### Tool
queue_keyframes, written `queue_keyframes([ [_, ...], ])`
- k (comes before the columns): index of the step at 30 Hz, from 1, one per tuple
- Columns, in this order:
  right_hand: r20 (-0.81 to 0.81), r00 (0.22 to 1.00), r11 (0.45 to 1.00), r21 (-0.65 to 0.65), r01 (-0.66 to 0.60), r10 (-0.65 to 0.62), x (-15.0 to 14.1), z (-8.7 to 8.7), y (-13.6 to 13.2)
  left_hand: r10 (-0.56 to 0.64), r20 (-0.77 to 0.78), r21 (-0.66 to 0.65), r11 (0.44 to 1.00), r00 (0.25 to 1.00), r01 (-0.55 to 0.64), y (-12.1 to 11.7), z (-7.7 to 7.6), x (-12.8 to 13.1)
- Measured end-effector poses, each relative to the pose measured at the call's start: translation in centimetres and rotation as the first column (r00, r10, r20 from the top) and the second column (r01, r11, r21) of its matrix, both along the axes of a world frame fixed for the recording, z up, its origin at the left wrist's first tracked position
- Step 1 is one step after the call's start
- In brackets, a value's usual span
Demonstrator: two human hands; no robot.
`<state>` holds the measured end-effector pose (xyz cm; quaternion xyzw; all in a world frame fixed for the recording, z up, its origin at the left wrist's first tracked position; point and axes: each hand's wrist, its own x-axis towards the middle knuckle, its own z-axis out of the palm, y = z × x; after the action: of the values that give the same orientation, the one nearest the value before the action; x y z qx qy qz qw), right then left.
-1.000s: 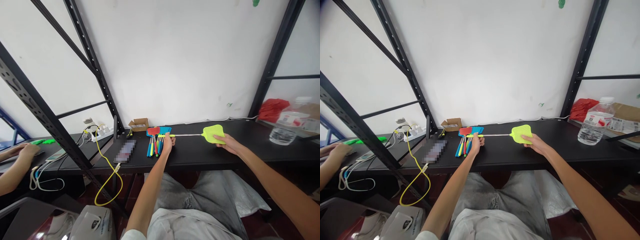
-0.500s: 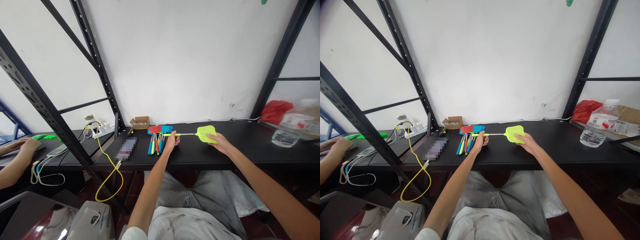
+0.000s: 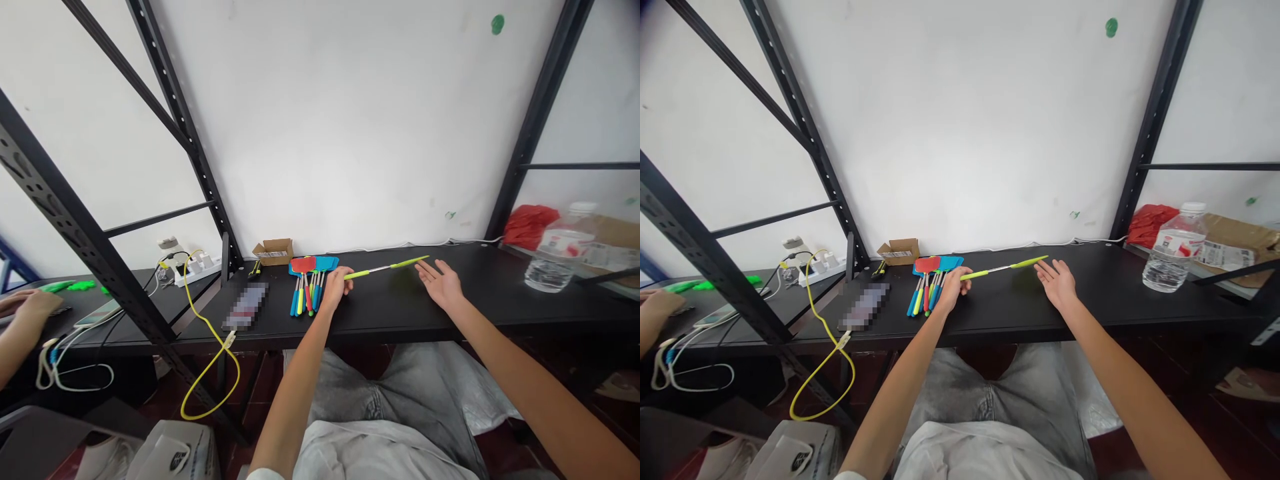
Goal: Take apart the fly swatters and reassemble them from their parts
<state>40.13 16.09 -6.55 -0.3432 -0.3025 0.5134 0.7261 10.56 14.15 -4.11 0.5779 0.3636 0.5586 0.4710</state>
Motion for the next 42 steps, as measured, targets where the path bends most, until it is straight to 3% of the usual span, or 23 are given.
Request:
queue_keyframes([
  [4, 0.107, 0.993, 0.999, 0.017, 0.052, -0.053, -0.8, 0.2, -0.3, -0.125, -0.429, 0.077, 0.982, 0.895, 0.174, -0.7, -0.2, 0.6],
  [6, 0.308, 0.95, 0.999, 0.035, 0.039, -0.048, -1.6, 0.3, -0.6, -0.124, -0.519, 0.092, 0.975, 0.846, 0.2, -0.9, -0.2, 0.7],
  [7, 0.447, 0.893, 0.998, 0.054, 0.029, -0.05, -2.0, 0.3, -0.8, -0.136, -0.528, 0.098, 0.971, 0.838, 0.219, -1.0, -0.2, 0.8],
  [8, 0.598, 0.799, 0.996, 0.084, 0.018, -0.064, -2.4, 0.3, -1.1, -0.16, -0.518, 0.1, 0.964, 0.84, 0.246, -1.0, -0.1, 0.8],
  [10, 0.855, 0.501, 0.983, 0.178, -0.048, -0.131, -3.4, 0.4, -1.9, -0.234, -0.465, 0.093, 0.946, 0.854, 0.31, -1.1, 0.0, 0.8],
  [12, 0.958, 0.172, 0.947, 0.259, -0.191, -0.228, -4.2, 0.7, -2.8, -0.295, -0.404, 0.082, 0.931, 0.866, 0.356, -1.1, 0.1, 0.7],
  [13, 0.962, 0.05, 0.924, 0.272, -0.269, -0.269, -4.6, 0.8, -3.3, -0.309, -0.378, 0.075, 0.929, 0.873, 0.362, -1.0, 0.1, 0.7],
  [14, 0.955, -0.032, 0.905, 0.267, -0.331, -0.294, -4.9, 0.9, -3.6, -0.31, -0.357, 0.07, 0.932, 0.881, 0.356, -1.0, 0.1, 0.6],
  [16, 0.947, -0.109, 0.9, 0.247, -0.358, -0.303, -5.2, 1.0, -3.8, -0.277, -0.341, 0.063, 0.947, 0.898, 0.316, -0.8, 0.0, 0.6],
  [19, 0.953, -0.149, 0.955, 0.236, -0.181, -0.264, -5.0, 0.8, -3.3, -0.13, -0.441, 0.093, 0.978, 0.888, 0.189, -0.7, -0.3, 0.7],
  [21, 0.955, -0.174, 0.971, 0.232, -0.055, -0.239, -4.8, 0.6, -2.9, 0.084, -0.593, 0.202, 0.978, 0.801, 0.047, -0.9, -0.4, 0.9],
  [23, 0.957, -0.164, 0.971, 0.234, -0.04, -0.238, -4.6, 0.4, -2.5, 0.361, -0.704, 0.377, 0.92, 0.611, -0.109, -1.2, -0.4, 1.2],
  [25, 0.962, -0.116, 0.964, 0.235, -0.121, -0.249, -4.4, 0.3, -2.3, 0.571, -0.722, 0.525, 0.82, 0.39, -0.228, -1.5, -0.5, 1.4],
  [28, 0.97, -0.038, 0.952, 0.229, -0.201, -0.242, -4.0, 0.1, -2.0, 0.68, -0.718, 0.6, 0.713, 0.147, -0.363, -1.7, -0.9, 1.5],
  [30, 0.971, -0.008, 0.961, 0.236, -0.144, -0.239, -3.7, 0.0, -1.7, 0.673, -0.738, 0.596, 0.684, 0.048, -0.42, -1.6, -1.2, 1.5],
  [33, 0.976, -0.007, 0.976, 0.218, 0.033, -0.217, -3.3, 0.0, -1.4, 0.644, -0.765, 0.583, 0.685, -0.012, -0.436, -1.4, -1.6, 1.4],
  [35, 0.982, 0.009, 0.979, 0.189, 0.07, -0.19, -3.2, 0.0, -1.4, 0.636, -0.772, 0.58, 0.69, -0.022, -0.433, -1.3, -1.7, 1.4],
  [40, 0.991, 0.073, 0.978, 0.125, -0.168, -0.114, -3.3, 0.1, -1.6, 0.61, -0.792, 0.55, 0.702, -0.018, -0.453, -1.4, -1.5, 1.6],
  [42, 0.992, 0.08, 0.981, 0.111, -0.156, -0.099, -3.2, 0.1, -1.5, 0.598, -0.801, 0.537, 0.711, -0.012, -0.454, -1.5, -1.4, 1.6],
])
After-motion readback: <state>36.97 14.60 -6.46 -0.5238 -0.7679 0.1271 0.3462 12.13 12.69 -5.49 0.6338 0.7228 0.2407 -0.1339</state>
